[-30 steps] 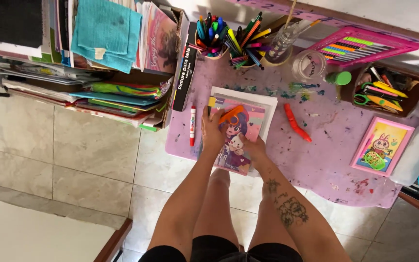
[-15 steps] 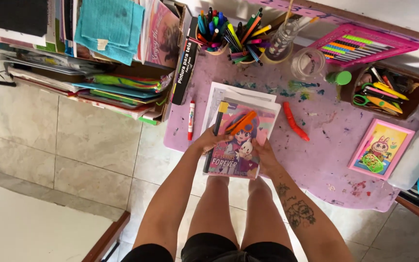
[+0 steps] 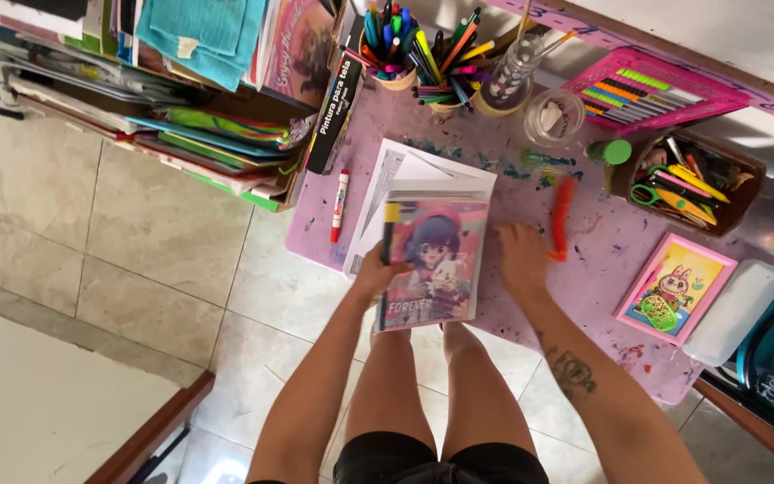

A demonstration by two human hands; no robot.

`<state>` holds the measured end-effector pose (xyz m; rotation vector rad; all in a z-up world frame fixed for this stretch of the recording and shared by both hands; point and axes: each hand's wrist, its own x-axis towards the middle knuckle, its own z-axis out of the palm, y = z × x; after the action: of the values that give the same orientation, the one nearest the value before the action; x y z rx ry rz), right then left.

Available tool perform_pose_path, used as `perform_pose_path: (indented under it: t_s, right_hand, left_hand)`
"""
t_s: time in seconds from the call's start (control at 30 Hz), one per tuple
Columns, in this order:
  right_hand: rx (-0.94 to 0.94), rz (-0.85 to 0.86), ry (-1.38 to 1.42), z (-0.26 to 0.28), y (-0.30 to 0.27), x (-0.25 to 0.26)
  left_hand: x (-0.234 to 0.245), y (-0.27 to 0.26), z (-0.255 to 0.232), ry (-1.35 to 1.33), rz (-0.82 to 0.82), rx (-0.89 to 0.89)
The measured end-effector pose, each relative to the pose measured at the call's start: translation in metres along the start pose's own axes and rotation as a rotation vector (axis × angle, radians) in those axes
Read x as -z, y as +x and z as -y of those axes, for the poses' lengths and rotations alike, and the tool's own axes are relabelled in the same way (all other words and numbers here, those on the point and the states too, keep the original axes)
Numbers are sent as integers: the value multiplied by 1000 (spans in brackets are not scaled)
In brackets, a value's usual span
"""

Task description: The person tidies a purple desk by gathering colored pencils, markers, and scissors, placing them into various holders and a box. They then sort through papers and a notebook, moving them to a stack of books, and finally carry a ball and a container across a room to another table.

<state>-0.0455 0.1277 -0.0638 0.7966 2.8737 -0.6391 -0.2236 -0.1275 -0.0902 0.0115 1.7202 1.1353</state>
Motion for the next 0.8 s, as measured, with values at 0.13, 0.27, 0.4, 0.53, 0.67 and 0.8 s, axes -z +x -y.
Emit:
perform_pose_path:
  t_s: [0.13,0.27,0.4,0.53,0.67,0.8]
  right_hand:
    - [-18,-168,7,-7,-14,4]
    - [-285,-110,443,5,-25,-33]
    - [-521,-14,951,-10,-40,-108]
    - [-650,-82,941,9,-31,-89]
    - [-675,-60,841,9,-21,-101]
    - [-609,-74,1047,0,-13,-109]
  left_hand:
    - [23,-19,13,-330,29,72]
    - [34,-26,0,-328,153,73]
    - [27,14,-19,-94,181,-19]
    - [21,59,-23,494,-89,-31]
    - [10,67,-20,404,-327,-166]
    - [-21,71,15,463,-610,-456]
